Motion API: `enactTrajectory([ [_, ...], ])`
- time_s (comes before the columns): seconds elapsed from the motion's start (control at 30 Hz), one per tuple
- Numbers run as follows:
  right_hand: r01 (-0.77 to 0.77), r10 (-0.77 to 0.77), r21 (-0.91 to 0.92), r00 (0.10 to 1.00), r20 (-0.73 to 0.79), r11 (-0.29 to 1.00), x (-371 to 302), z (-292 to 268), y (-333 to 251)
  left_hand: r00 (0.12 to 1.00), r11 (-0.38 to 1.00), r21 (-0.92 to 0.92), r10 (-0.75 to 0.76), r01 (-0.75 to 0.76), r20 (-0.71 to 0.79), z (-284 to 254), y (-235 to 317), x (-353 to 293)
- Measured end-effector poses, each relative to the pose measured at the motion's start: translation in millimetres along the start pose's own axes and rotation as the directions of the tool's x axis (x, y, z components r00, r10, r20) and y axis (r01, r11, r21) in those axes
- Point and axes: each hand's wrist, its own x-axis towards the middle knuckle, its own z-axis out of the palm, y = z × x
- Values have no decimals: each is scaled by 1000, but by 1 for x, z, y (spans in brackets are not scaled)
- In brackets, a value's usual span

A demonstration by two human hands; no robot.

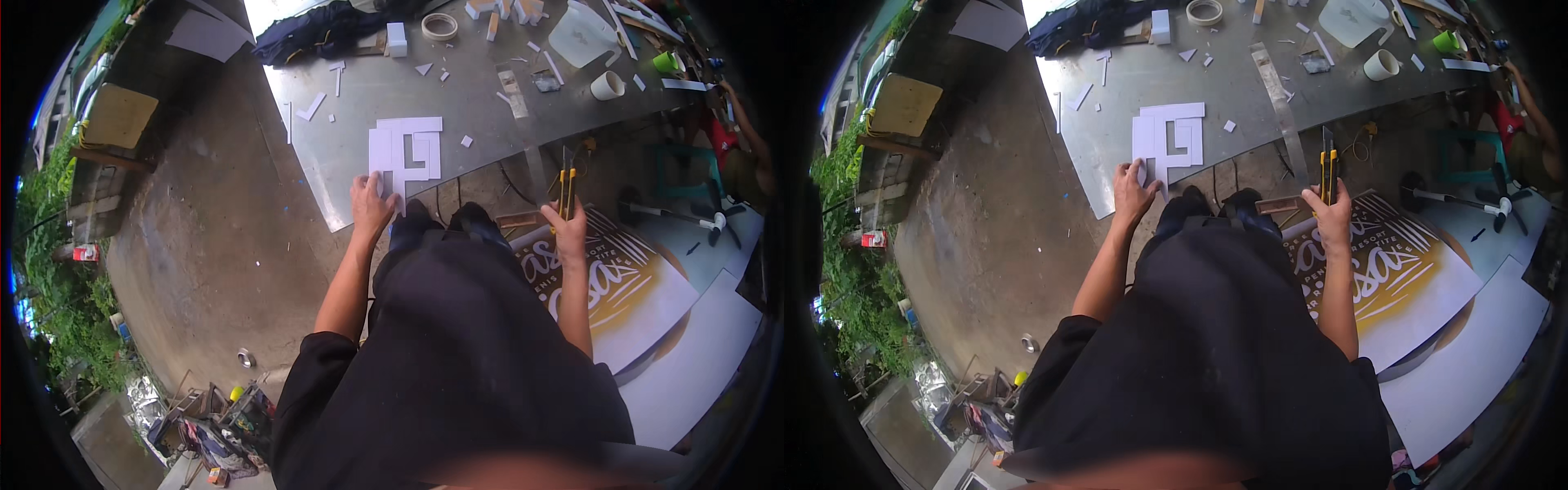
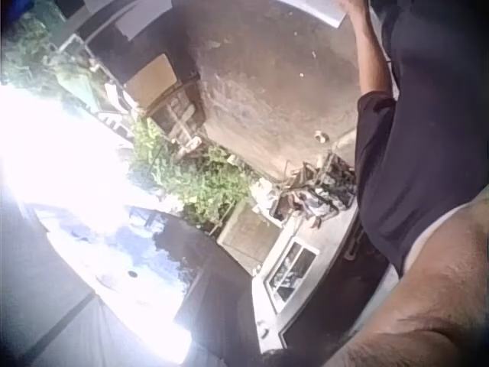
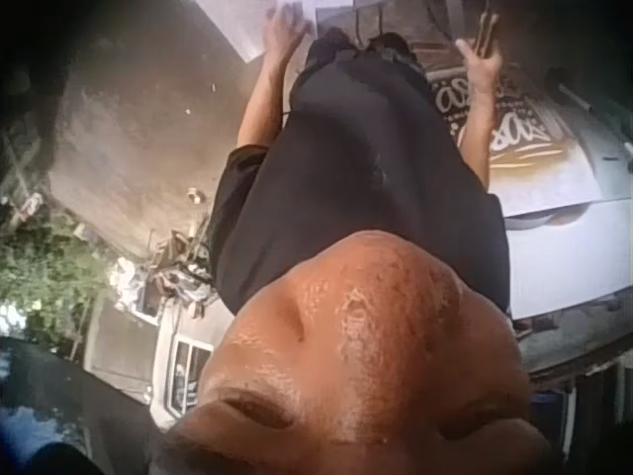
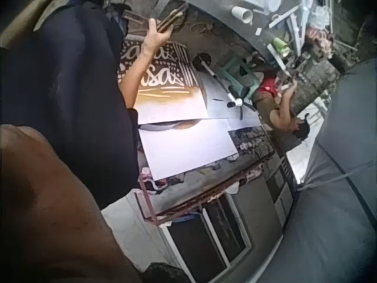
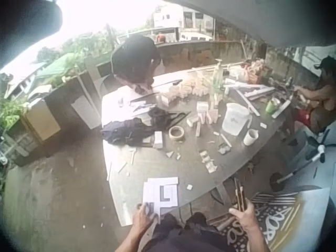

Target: Cutting out a sign letter from foam board using a utility knife and square.

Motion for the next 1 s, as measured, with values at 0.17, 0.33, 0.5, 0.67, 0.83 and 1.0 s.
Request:
enactTrajectory([
  [0.17,-88,88,-33,996,-22,996,-14,-2,17,1000,992,-123,-9,11,21,3,-25,-10],
  [0.33,-137,134,-42,988,-71,990,-28,11,5,997,980,-187,72,-70,4,-9,-32,-26],
  [0.5,-161,152,-84,983,-101,983,-37,23,-2,992,975,-181,129,-128,-11,-9,-37,-28],
  [0.67,-207,197,-83,974,-114,975,-51,32,-3,988,976,-151,150,-155,-41,-12,-36,7],
  [0.83,-190,183,-49,975,-123,981,-66,35,2,960,954,-107,276,-281,-56,-11,-27,64],
  [1.0,-191,181,-56,971,-154,980,-78,31,12,916,921,-15,388,-389,98,9,-16,102],
])
